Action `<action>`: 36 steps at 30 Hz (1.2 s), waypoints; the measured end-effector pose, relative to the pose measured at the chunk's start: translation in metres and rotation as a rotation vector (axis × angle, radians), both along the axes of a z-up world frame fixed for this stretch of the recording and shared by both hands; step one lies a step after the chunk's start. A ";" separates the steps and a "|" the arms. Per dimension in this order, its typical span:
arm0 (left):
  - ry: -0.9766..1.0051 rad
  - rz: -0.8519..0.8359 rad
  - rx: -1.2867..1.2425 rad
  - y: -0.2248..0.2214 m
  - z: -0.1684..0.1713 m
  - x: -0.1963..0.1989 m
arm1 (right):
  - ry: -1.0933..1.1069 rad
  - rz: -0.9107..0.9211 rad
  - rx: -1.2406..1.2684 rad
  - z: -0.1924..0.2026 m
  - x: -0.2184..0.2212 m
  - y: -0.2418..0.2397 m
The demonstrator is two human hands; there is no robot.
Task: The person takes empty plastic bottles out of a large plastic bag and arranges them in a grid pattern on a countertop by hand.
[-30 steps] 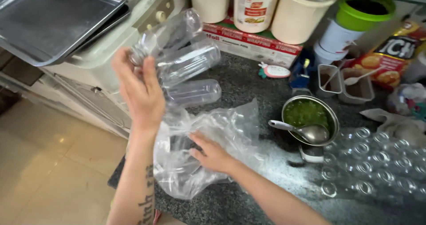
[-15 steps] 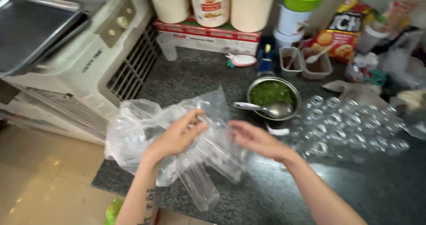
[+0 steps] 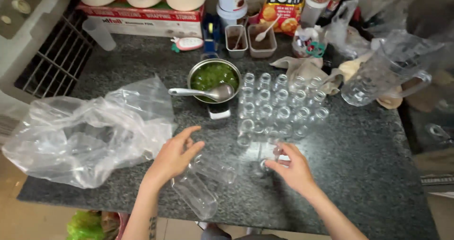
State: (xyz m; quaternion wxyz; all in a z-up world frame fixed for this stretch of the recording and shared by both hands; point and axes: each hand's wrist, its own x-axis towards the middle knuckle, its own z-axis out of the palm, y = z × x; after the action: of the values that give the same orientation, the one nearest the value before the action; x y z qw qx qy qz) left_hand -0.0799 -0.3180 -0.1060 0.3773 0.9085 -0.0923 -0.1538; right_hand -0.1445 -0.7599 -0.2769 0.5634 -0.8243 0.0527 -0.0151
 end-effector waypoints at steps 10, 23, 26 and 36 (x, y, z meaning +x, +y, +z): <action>-0.014 0.098 0.090 -0.020 0.017 -0.029 | 0.017 -0.153 0.064 0.014 0.029 0.039; -0.064 0.037 0.073 -0.018 0.031 -0.018 | -0.009 -0.198 0.038 -0.001 0.046 0.049; -0.056 0.024 0.076 -0.022 0.039 -0.017 | -0.018 -0.205 0.037 0.000 0.044 0.051; -0.237 -0.201 0.103 -0.093 0.056 -0.035 | -0.013 0.077 -0.096 0.044 -0.027 0.039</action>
State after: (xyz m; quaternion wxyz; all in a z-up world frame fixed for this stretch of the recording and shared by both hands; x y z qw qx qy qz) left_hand -0.1147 -0.4114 -0.0496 0.2996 0.9246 -0.2184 -0.0871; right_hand -0.1711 -0.7213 -0.2328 0.5235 -0.8518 0.0164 -0.0014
